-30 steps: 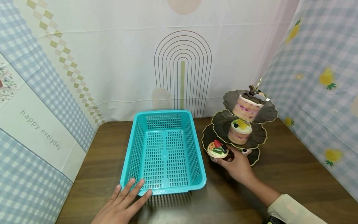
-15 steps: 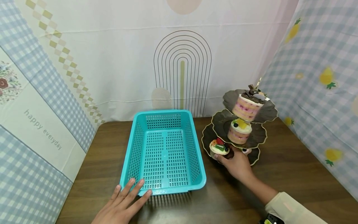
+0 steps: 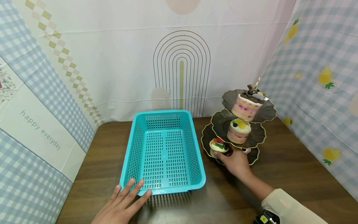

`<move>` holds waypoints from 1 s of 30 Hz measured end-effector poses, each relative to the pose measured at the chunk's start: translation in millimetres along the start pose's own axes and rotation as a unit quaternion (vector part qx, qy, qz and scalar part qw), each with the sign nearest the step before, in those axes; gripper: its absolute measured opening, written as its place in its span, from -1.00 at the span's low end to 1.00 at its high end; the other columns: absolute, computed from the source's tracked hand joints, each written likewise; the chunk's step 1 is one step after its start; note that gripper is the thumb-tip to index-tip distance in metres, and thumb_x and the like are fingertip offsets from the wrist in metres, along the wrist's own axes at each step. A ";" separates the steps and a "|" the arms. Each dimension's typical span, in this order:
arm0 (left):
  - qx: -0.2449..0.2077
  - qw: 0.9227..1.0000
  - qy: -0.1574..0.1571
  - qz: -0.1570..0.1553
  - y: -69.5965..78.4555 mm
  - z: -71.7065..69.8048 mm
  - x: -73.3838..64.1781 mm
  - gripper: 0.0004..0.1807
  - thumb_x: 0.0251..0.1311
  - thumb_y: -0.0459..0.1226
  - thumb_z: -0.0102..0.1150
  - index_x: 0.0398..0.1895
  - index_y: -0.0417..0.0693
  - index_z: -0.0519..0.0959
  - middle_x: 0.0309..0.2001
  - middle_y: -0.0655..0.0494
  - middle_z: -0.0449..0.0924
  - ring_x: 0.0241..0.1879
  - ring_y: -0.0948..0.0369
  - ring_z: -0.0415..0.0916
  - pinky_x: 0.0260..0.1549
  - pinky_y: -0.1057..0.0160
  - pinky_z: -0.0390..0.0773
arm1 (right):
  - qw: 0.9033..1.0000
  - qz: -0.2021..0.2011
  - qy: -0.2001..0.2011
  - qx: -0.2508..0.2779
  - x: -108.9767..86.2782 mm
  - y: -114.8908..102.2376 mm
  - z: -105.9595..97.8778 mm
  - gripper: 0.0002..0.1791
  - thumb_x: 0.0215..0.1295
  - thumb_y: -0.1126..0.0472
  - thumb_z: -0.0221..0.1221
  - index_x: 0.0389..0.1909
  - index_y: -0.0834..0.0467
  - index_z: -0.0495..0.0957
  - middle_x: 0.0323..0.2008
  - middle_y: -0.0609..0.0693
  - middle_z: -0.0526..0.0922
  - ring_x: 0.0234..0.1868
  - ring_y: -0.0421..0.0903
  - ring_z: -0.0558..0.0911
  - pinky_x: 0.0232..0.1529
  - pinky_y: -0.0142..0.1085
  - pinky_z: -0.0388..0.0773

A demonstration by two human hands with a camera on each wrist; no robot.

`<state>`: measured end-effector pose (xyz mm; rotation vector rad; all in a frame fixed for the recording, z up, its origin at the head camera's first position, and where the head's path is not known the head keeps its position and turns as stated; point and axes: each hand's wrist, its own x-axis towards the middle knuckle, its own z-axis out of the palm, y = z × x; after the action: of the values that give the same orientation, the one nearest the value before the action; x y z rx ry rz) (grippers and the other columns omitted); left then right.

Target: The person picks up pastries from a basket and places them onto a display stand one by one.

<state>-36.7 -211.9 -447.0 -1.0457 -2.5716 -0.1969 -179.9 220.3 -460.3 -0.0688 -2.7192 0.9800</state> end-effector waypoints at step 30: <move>0.004 1.000 0.001 0.003 -1.7 1.6 -1.1 -0.01 0.28 0.50 -0.20 0.63 0.17 0.17 0.62 -0.01 0.04 0.63 0.08 -0.31 0.51 0.20 -0.47 | 0.999 0.018 -0.019 -0.042 -11.5 -6.2 -18.0 -0.75 0.26 0.06 0.36 -0.40 0.18 0.78 -0.44 0.03 0.78 -0.27 0.22 0.73 -0.28 0.08 0.60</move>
<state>-37.7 -213.4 -448.9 -1.0498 -2.5656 -0.1867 -164.0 225.3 -445.5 -0.1154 -2.8032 0.8864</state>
